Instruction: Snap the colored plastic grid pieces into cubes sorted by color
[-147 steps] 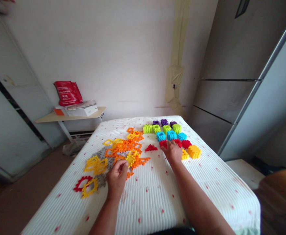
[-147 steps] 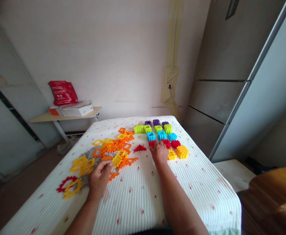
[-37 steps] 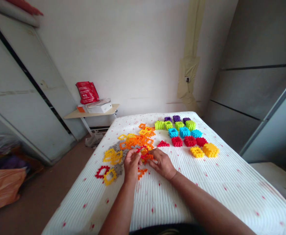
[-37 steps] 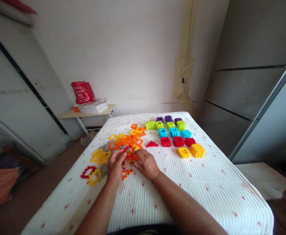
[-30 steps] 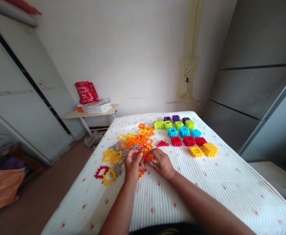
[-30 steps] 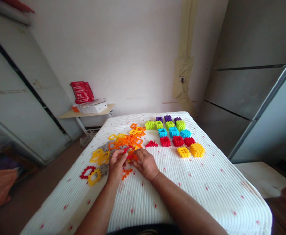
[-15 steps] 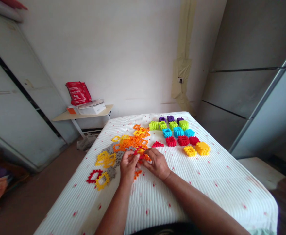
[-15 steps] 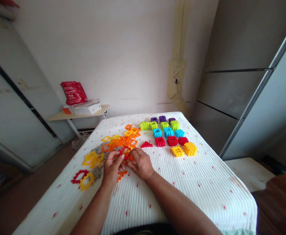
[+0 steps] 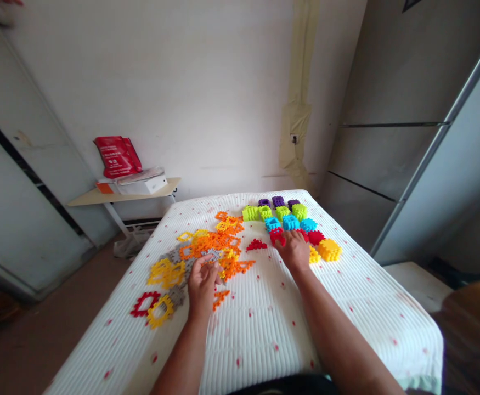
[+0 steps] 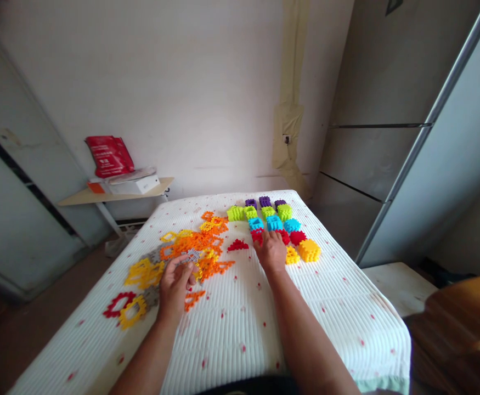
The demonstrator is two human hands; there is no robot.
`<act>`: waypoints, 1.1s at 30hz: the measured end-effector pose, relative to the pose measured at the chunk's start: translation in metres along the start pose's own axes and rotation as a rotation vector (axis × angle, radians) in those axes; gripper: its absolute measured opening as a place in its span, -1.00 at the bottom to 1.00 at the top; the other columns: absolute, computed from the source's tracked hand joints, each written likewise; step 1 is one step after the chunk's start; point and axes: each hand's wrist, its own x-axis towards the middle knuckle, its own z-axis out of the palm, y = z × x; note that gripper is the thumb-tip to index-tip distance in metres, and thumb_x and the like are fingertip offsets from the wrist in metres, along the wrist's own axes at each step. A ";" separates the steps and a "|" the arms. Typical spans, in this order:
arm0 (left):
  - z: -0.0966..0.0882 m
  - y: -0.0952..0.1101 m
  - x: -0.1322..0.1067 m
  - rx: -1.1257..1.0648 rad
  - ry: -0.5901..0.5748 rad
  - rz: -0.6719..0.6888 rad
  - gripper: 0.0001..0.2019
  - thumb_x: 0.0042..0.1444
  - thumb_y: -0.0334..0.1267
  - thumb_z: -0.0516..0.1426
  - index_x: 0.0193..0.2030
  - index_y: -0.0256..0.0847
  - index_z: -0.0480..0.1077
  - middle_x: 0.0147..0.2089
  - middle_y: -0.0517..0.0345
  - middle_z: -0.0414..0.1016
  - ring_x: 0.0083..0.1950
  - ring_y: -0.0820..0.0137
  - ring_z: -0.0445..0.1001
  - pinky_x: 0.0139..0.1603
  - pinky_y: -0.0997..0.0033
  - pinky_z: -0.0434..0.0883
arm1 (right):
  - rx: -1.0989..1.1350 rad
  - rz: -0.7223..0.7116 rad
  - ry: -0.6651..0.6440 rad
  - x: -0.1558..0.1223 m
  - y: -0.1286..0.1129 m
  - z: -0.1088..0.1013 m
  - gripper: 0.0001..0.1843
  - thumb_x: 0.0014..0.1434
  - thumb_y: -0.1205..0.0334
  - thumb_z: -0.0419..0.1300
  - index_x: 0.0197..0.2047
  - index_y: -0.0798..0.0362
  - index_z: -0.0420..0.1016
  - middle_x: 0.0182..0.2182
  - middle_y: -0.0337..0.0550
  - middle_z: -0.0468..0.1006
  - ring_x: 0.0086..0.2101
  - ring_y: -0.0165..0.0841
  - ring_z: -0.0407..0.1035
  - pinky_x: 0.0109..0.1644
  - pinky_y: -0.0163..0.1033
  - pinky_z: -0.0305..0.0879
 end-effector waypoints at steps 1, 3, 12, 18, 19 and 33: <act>0.000 0.000 0.000 0.005 -0.002 -0.002 -0.61 -0.06 -0.08 0.20 -0.11 -0.20 0.29 -0.50 0.29 0.41 -0.63 0.60 0.25 -0.62 0.61 0.20 | -0.015 0.006 -0.011 0.000 0.000 0.001 -0.84 0.11 0.17 0.12 -0.34 0.06 0.45 -0.36 -0.10 0.48 -0.26 -0.27 0.28 -0.22 -0.24 0.10; -0.001 -0.001 0.000 0.010 -0.007 -0.004 -0.60 -0.05 -0.08 0.19 -0.10 -0.20 0.28 -0.49 0.28 0.41 -0.62 0.60 0.25 -0.62 0.61 0.20 | -0.042 0.009 -0.023 -0.001 -0.001 0.002 -0.83 0.11 0.15 0.12 -0.35 0.06 0.44 -0.37 -0.09 0.48 -0.26 -0.27 0.28 -0.23 -0.24 0.09; 0.000 0.000 0.001 -0.007 -0.014 -0.024 -0.60 -0.06 -0.09 0.20 -0.10 -0.20 0.28 -0.49 0.28 0.41 -0.62 0.60 0.26 -0.62 0.62 0.19 | -0.042 -0.045 0.064 -0.001 0.003 0.010 -0.83 0.09 0.15 0.13 -0.43 0.06 0.42 -0.45 -0.05 0.47 -0.34 -0.25 0.29 -0.33 -0.23 0.07; -0.001 0.002 0.000 -0.002 -0.014 -0.027 -0.59 -0.07 -0.10 0.21 -0.10 -0.22 0.28 -0.51 0.28 0.40 -0.62 0.59 0.26 -0.61 0.61 0.21 | 0.013 -0.036 0.083 -0.003 0.003 0.012 -0.77 0.12 0.10 0.11 -0.44 0.05 0.43 -0.47 -0.03 0.45 -0.34 -0.23 0.29 -0.32 -0.20 0.09; 0.000 0.002 0.000 0.001 -0.013 -0.026 -0.58 -0.08 -0.10 0.21 -0.09 -0.23 0.28 -0.51 0.28 0.40 -0.62 0.59 0.26 -0.61 0.61 0.21 | 0.006 -0.038 0.090 -0.003 0.002 0.011 -0.77 0.12 0.10 0.12 -0.45 0.05 0.42 -0.48 -0.03 0.45 -0.35 -0.23 0.29 -0.32 -0.21 0.09; -0.044 0.006 0.001 0.565 0.241 0.335 -0.88 -0.04 -0.26 0.08 -0.39 -0.18 0.43 -0.38 0.15 0.49 -0.32 0.36 0.42 -0.24 0.38 0.36 | 0.119 -0.188 0.179 -0.003 -0.009 -0.004 -0.75 0.21 0.23 0.01 -0.42 0.07 0.44 -0.45 -0.16 0.41 -0.38 -0.38 0.27 -0.32 -0.32 0.05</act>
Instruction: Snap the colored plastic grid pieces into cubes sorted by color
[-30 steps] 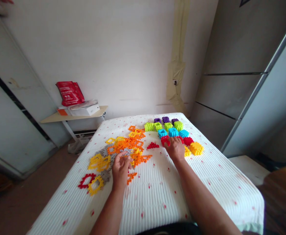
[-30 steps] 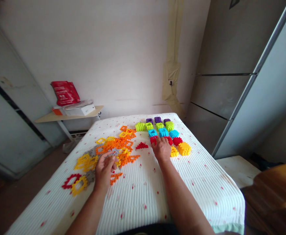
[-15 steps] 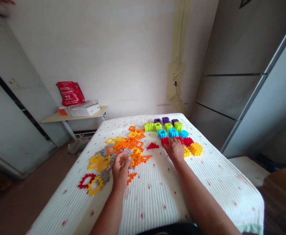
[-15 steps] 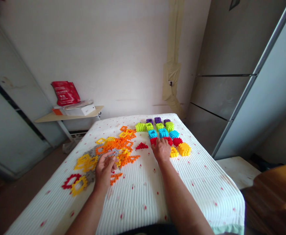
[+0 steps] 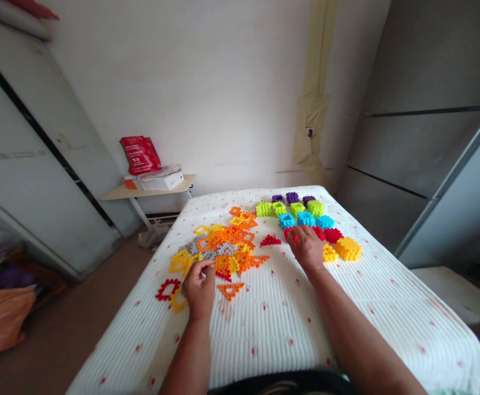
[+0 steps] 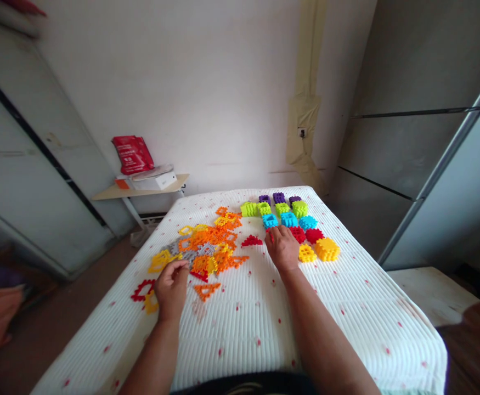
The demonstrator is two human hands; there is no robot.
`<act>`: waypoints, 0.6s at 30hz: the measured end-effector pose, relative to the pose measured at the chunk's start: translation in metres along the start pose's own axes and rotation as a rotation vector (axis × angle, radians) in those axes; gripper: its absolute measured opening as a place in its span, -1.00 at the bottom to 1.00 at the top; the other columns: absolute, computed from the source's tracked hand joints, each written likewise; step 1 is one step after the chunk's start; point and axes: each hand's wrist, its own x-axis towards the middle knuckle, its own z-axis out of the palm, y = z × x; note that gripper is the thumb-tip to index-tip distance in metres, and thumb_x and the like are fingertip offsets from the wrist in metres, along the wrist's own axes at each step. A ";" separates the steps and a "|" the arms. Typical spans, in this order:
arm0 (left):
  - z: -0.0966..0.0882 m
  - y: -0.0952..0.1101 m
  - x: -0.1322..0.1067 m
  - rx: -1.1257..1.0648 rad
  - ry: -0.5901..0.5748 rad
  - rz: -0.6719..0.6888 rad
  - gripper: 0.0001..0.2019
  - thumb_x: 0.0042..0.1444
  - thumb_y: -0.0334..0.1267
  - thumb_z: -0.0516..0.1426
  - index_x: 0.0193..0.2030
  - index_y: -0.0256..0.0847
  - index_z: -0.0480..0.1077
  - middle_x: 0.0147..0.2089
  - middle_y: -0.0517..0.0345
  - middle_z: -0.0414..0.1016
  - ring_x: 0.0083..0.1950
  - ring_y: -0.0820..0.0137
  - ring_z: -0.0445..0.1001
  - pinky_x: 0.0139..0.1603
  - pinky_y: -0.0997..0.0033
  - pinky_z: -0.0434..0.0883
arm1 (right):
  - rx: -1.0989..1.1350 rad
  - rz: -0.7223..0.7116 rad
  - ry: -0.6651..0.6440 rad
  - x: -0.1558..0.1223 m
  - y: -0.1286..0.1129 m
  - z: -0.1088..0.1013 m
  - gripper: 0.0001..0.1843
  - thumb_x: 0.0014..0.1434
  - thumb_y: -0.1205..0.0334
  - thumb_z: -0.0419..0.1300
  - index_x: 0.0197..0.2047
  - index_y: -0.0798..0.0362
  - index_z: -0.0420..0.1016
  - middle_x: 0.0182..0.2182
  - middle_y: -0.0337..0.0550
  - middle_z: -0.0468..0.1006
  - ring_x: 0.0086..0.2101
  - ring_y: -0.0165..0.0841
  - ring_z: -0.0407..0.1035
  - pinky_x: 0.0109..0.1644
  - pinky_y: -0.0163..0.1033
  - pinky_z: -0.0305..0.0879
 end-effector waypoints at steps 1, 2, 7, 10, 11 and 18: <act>-0.005 -0.002 -0.001 0.073 -0.051 0.067 -0.88 -0.05 -0.30 0.07 -0.41 -0.16 0.43 -0.37 0.15 0.49 -0.29 0.35 0.42 -0.21 0.36 0.35 | 0.005 -0.008 0.008 0.000 0.000 0.000 -0.75 0.21 0.24 0.01 -0.43 0.07 0.43 -0.44 -0.16 0.41 -0.38 -0.38 0.27 -0.32 -0.32 0.05; -0.008 -0.003 -0.002 0.152 -0.118 0.135 -0.88 -0.08 -0.33 0.07 -0.43 -0.15 0.44 -0.36 0.15 0.49 -0.27 0.33 0.42 -0.18 0.34 0.34 | 0.010 -0.015 0.015 -0.001 -0.001 0.001 -0.75 0.21 0.24 0.01 -0.43 0.07 0.43 -0.44 -0.16 0.41 -0.37 -0.38 0.27 -0.32 -0.32 0.05; -0.013 0.006 -0.009 0.511 -0.356 0.320 -0.80 -0.17 -0.41 0.11 -0.40 -0.08 0.50 -0.28 0.14 0.51 -0.19 0.25 0.39 -0.13 0.24 0.28 | 0.032 -0.027 0.024 -0.002 -0.003 0.003 -0.74 0.21 0.24 0.00 -0.43 0.06 0.44 -0.45 -0.16 0.41 -0.38 -0.38 0.27 -0.33 -0.32 0.05; -0.009 0.010 -0.011 0.605 -0.394 0.350 -0.73 -0.17 -0.43 0.14 -0.32 -0.03 0.52 -0.24 0.14 0.50 -0.16 0.23 0.37 -0.12 0.22 0.25 | 0.043 -0.034 0.001 -0.003 -0.004 0.002 -0.74 0.21 0.26 0.00 -0.42 0.07 0.45 -0.45 -0.15 0.41 -0.38 -0.38 0.27 -0.33 -0.33 0.07; -0.008 0.010 -0.012 0.621 -0.401 0.359 -0.73 -0.16 -0.43 0.14 -0.32 -0.02 0.52 -0.24 0.14 0.50 -0.16 0.23 0.37 -0.11 0.22 0.25 | 0.047 -0.036 -0.007 -0.003 -0.005 0.001 -0.74 0.21 0.26 0.00 -0.41 0.07 0.46 -0.45 -0.15 0.41 -0.38 -0.38 0.28 -0.32 -0.33 0.08; -0.004 0.001 -0.010 0.659 -0.375 0.410 -0.85 -0.07 -0.29 0.16 -0.32 -0.07 0.51 -0.24 0.09 0.48 -0.17 0.23 0.34 -0.13 0.23 0.26 | 0.079 -0.058 -0.044 -0.002 -0.009 -0.001 -0.73 0.23 0.27 -0.02 -0.39 0.07 0.46 -0.45 -0.13 0.43 -0.37 -0.37 0.29 -0.30 -0.33 0.13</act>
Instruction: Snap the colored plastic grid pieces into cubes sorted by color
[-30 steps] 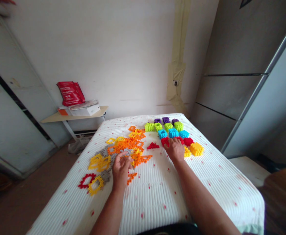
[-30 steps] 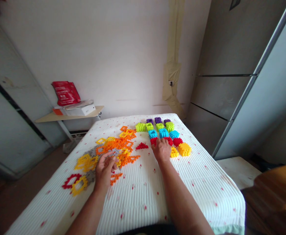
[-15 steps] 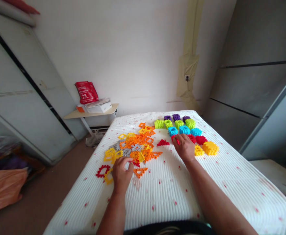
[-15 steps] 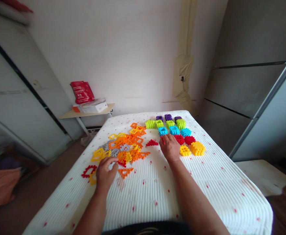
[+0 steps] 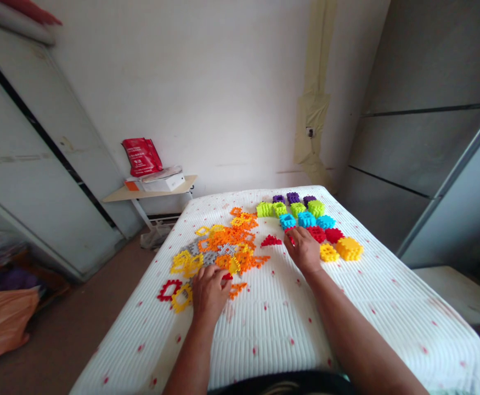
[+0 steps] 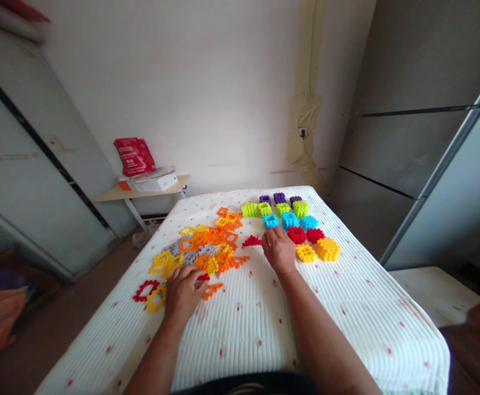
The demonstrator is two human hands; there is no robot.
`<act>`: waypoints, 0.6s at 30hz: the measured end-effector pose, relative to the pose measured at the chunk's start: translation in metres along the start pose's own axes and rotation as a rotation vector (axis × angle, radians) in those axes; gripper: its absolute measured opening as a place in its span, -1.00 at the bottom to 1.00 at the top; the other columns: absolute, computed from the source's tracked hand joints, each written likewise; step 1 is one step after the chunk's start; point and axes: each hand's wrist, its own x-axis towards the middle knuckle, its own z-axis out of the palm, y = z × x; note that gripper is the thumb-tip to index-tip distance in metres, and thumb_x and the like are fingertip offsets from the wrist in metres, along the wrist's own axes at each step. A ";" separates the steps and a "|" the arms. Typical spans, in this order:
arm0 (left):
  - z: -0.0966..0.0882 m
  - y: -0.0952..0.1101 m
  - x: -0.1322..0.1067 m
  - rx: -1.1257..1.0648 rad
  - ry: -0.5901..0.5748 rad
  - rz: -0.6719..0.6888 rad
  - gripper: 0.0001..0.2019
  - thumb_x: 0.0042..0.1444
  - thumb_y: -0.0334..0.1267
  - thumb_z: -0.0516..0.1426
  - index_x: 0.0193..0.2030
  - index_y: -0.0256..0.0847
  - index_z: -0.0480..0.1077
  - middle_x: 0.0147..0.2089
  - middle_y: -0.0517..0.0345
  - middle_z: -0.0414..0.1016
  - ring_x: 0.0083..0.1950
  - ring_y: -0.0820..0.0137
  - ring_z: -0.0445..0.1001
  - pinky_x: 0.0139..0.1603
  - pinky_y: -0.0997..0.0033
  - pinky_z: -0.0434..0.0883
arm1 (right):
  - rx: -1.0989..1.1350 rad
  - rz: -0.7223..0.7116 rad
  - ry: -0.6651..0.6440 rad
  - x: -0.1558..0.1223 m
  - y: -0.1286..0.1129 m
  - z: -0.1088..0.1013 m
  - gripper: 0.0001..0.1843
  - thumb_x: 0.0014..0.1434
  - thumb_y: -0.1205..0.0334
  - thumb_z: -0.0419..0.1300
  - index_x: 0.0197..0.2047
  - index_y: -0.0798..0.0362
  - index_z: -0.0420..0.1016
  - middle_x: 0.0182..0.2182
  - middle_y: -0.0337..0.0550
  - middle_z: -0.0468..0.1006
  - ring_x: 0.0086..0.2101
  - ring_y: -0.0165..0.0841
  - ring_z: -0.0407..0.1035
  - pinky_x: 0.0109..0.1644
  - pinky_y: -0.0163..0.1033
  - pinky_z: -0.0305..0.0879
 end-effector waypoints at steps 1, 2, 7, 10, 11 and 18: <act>0.001 0.000 0.000 0.001 0.002 -0.002 -0.85 -0.07 -0.26 0.17 -0.31 -0.07 0.51 -0.24 0.09 0.48 -0.18 0.23 0.34 -0.13 0.23 0.27 | 0.001 -0.003 -0.002 0.000 -0.001 0.000 -0.73 0.23 0.27 -0.03 -0.39 0.07 0.46 -0.44 -0.13 0.43 -0.36 -0.37 0.30 -0.30 -0.33 0.14; 0.001 0.001 0.001 0.000 0.002 -0.006 -0.85 -0.08 -0.24 0.17 -0.31 -0.08 0.51 -0.24 0.08 0.48 -0.18 0.23 0.34 -0.13 0.23 0.27 | -0.001 -0.004 0.000 0.000 -0.001 0.001 -0.73 0.23 0.27 -0.03 -0.39 0.06 0.46 -0.44 -0.12 0.44 -0.36 -0.36 0.30 -0.29 -0.33 0.14; 0.003 0.005 0.003 -0.023 0.014 -0.015 -0.90 -0.06 -0.27 0.15 -0.38 -0.10 0.49 -0.26 0.08 0.47 -0.19 0.24 0.35 -0.12 0.25 0.29 | 0.002 -0.017 0.007 -0.001 -0.004 0.001 -0.73 0.22 0.27 -0.02 -0.41 0.06 0.45 -0.44 -0.13 0.45 -0.35 -0.37 0.30 -0.31 -0.33 0.14; 0.005 0.004 0.003 -0.055 0.077 0.003 -0.88 -0.01 -0.29 0.11 -0.39 -0.11 0.48 -0.30 0.07 0.48 -0.22 0.25 0.36 -0.14 0.26 0.29 | 0.011 -0.028 0.015 -0.001 -0.004 0.001 -0.72 0.23 0.26 -0.02 -0.43 0.06 0.44 -0.44 -0.13 0.46 -0.35 -0.37 0.31 -0.30 -0.34 0.14; 0.005 0.003 0.003 -0.067 0.110 0.000 -0.87 0.00 -0.30 0.09 -0.38 -0.12 0.48 -0.30 0.06 0.48 -0.22 0.25 0.37 -0.14 0.27 0.30 | 0.013 -0.029 0.017 -0.001 -0.004 0.001 -0.72 0.23 0.26 -0.02 -0.43 0.06 0.44 -0.44 -0.13 0.46 -0.35 -0.37 0.31 -0.30 -0.34 0.14; 0.002 -0.001 0.002 -0.325 0.357 -0.184 -0.84 0.06 -0.25 0.05 -0.33 -0.16 0.46 -0.35 0.08 0.48 -0.31 0.34 0.42 -0.22 0.36 0.35 | 0.047 -0.065 -0.012 -0.003 -0.010 0.004 -0.72 0.23 0.27 -0.02 -0.45 0.07 0.43 -0.46 -0.14 0.44 -0.39 -0.39 0.31 -0.32 -0.33 0.14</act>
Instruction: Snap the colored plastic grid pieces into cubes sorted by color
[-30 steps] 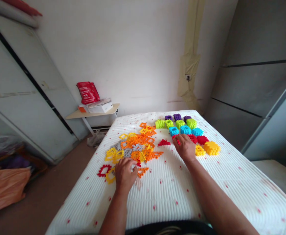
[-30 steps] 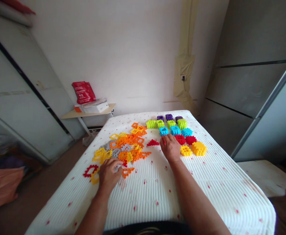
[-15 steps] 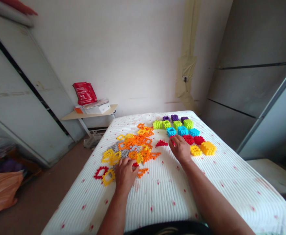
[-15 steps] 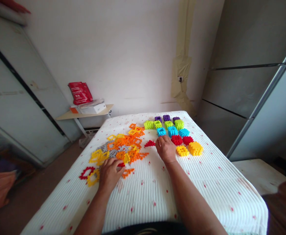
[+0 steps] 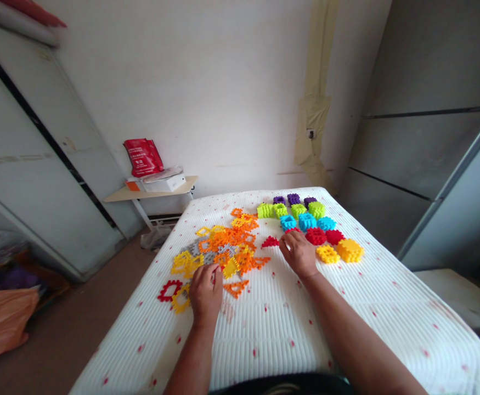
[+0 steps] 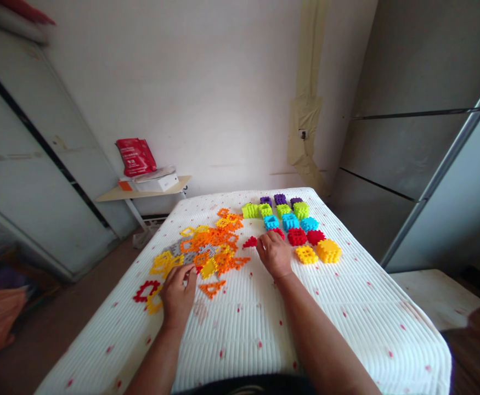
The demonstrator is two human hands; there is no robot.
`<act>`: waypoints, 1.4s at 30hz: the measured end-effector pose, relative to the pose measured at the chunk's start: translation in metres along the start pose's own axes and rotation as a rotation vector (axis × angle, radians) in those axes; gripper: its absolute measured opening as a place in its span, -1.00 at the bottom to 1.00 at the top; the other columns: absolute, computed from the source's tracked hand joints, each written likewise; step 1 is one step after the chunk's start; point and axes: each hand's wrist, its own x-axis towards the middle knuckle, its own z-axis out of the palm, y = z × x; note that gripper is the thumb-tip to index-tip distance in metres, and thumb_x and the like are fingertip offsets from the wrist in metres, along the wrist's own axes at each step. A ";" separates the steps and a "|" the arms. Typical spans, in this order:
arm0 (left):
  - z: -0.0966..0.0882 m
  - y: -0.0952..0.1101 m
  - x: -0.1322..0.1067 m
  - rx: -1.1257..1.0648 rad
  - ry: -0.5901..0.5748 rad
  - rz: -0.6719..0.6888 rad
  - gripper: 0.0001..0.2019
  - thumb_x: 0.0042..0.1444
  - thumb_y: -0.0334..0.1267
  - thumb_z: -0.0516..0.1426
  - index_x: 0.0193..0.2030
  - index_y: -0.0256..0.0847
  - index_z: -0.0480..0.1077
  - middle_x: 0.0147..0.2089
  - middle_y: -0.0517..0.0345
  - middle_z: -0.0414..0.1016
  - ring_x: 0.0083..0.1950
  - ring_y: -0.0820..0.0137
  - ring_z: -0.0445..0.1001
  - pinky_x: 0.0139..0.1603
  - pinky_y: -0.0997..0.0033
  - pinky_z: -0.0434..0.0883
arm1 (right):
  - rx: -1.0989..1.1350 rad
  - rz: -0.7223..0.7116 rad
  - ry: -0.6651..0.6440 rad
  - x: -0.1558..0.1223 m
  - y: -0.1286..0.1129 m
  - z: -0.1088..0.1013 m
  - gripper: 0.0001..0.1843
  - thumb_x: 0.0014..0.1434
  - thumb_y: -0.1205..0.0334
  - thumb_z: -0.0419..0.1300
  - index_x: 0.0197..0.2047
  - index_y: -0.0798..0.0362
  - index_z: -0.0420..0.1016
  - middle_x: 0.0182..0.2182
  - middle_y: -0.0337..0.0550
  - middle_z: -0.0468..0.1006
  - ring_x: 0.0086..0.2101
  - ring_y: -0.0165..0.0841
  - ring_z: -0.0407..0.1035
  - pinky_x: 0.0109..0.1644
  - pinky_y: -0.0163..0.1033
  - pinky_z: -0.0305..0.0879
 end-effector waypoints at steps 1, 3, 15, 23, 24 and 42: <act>-0.001 0.000 0.000 -0.051 0.028 -0.046 -0.84 0.06 -0.24 0.06 -0.33 -0.17 0.46 -0.36 0.09 0.48 -0.34 0.36 0.42 -0.24 0.37 0.36 | 0.012 -0.019 -0.010 -0.001 -0.002 0.001 -0.72 0.23 0.27 -0.02 -0.45 0.07 0.43 -0.46 -0.14 0.43 -0.39 -0.39 0.31 -0.32 -0.33 0.14; -0.001 0.000 0.001 -0.172 0.081 -0.166 -0.84 0.03 -0.21 0.09 -0.31 -0.18 0.45 -0.35 0.10 0.49 -0.35 0.39 0.43 -0.25 0.39 0.37 | 0.051 -0.063 -0.036 -0.002 -0.008 0.002 -0.73 0.22 0.29 -0.02 -0.44 0.07 0.43 -0.45 -0.13 0.43 -0.38 -0.39 0.31 -0.30 -0.33 0.15; 0.011 0.011 0.003 -0.929 0.105 -0.749 -0.73 -0.23 -0.21 0.27 -0.40 -0.29 0.36 -0.56 0.22 0.45 -0.52 0.45 0.45 -0.43 0.44 0.41 | 0.462 -0.187 -0.208 -0.019 -0.050 0.025 -0.77 0.20 0.13 0.07 -0.19 0.07 0.44 -0.28 -0.05 0.51 -0.24 -0.33 0.39 -0.17 -0.28 0.30; 0.023 0.025 -0.002 -1.026 0.005 -0.739 -0.76 -0.18 -0.22 0.26 -0.40 -0.29 0.36 -0.53 0.22 0.46 -0.50 0.49 0.45 -0.42 0.49 0.40 | 0.548 -0.139 -0.346 -0.019 -0.051 0.029 -0.77 0.17 0.11 0.10 -0.26 0.08 0.48 -0.36 -0.09 0.53 -0.35 -0.38 0.40 -0.25 -0.33 0.29; 0.025 0.028 -0.002 -1.007 -0.008 -0.724 -0.76 -0.17 -0.21 0.25 -0.38 -0.28 0.37 -0.53 0.22 0.47 -0.50 0.49 0.45 -0.42 0.49 0.41 | 0.534 -0.125 -0.360 -0.019 -0.050 0.028 -0.79 0.17 0.13 0.10 -0.28 0.08 0.48 -0.38 -0.11 0.52 -0.37 -0.39 0.39 -0.27 -0.34 0.28; 0.060 0.052 0.027 0.024 -0.474 0.346 -0.78 0.12 -0.40 -0.01 -0.32 -0.21 0.47 -0.33 0.07 0.56 -0.27 0.41 0.49 -0.19 0.47 0.35 | 0.335 0.137 -0.447 -0.012 0.002 -0.008 -0.73 0.21 0.15 0.03 -0.20 0.06 0.50 -0.34 -0.11 0.56 -0.36 -0.38 0.42 -0.29 -0.37 0.24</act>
